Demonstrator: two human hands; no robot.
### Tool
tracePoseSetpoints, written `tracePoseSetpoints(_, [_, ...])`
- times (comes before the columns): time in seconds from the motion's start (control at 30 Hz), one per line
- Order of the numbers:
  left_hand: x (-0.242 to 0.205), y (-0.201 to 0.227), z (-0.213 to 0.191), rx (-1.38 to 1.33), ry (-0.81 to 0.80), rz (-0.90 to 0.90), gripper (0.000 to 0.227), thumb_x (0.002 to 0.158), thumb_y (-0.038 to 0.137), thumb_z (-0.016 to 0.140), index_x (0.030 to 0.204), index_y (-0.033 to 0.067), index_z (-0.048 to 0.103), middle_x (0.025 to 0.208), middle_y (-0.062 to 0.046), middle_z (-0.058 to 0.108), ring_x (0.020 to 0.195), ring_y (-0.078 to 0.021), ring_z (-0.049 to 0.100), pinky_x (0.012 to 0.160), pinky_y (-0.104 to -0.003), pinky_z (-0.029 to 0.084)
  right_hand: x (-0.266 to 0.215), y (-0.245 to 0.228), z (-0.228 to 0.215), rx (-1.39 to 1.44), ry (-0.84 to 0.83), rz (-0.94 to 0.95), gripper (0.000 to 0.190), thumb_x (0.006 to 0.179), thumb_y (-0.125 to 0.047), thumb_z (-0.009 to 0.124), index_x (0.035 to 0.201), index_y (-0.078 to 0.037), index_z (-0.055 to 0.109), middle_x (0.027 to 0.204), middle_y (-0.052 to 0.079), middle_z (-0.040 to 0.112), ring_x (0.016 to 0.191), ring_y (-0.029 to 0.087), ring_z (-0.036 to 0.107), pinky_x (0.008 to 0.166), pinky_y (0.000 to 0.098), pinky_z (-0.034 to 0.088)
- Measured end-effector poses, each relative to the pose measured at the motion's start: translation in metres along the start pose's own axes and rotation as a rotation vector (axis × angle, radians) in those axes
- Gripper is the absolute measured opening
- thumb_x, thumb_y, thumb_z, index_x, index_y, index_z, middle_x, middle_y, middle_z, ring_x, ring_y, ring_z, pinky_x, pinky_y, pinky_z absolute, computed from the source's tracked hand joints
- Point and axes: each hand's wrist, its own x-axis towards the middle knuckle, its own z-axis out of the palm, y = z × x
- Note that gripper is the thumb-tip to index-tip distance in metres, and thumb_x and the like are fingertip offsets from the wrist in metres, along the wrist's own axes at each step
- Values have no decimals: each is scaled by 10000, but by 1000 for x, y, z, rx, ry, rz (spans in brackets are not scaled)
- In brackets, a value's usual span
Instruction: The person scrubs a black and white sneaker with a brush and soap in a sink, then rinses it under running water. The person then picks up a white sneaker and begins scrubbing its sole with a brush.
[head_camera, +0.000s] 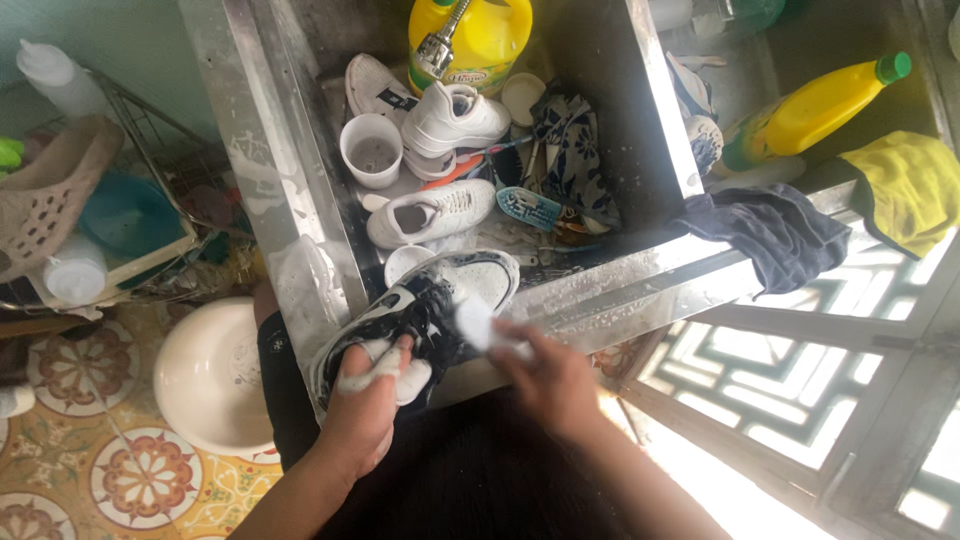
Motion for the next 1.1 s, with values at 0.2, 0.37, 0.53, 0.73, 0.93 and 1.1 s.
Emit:
tracePoseSetpoints(0.2, [0,-4,-1,-78,-60,99,278,915,70,638,1181,4,593,1165,-83,652,1068,-155,643,917,-323,551,-1,1,-4,-54,-12,107,303,968,-357,638,1215,-186,684,856,66,829,634,159,793,541,309,625])
tracePoseSetpoints(0.37, [4,-6,-7,-6,25,-7,246,961,104,650,1178,2,595,1139,-120,653,1019,-185,644,869,-333,523,-5,4,3,-52,-6,259,327,965,-353,611,1268,-247,673,860,78,813,664,158,795,522,357,579])
tracePoseSetpoints(0.53, [5,-6,-11,-95,-33,23,284,888,28,599,1172,43,582,1166,-86,693,1057,-169,692,883,-314,553,-8,10,4,-19,12,-141,289,935,-320,698,1188,-181,702,965,113,822,658,196,779,497,327,608])
tracePoseSetpoints(0.73, [-1,1,-3,-32,29,-6,284,916,132,688,1171,42,602,1089,-76,674,969,-166,661,808,-299,518,-12,23,4,-25,44,-130,220,997,-325,669,1170,-194,708,938,99,802,613,171,769,476,303,553])
tracePoseSetpoints(0.93, [-6,11,3,17,63,-54,275,917,197,701,1131,54,605,1030,-63,669,899,-146,649,755,-284,513,-13,11,2,-174,-19,236,336,906,-347,680,1224,-242,718,834,88,803,574,177,750,432,320,573])
tracePoseSetpoints(1.1, [-6,12,3,108,86,-70,286,912,225,706,1131,67,611,1031,-54,672,869,-134,629,662,-272,452,-13,6,-2,24,52,-106,265,962,-321,696,1187,-182,711,905,114,811,646,149,770,512,310,591])
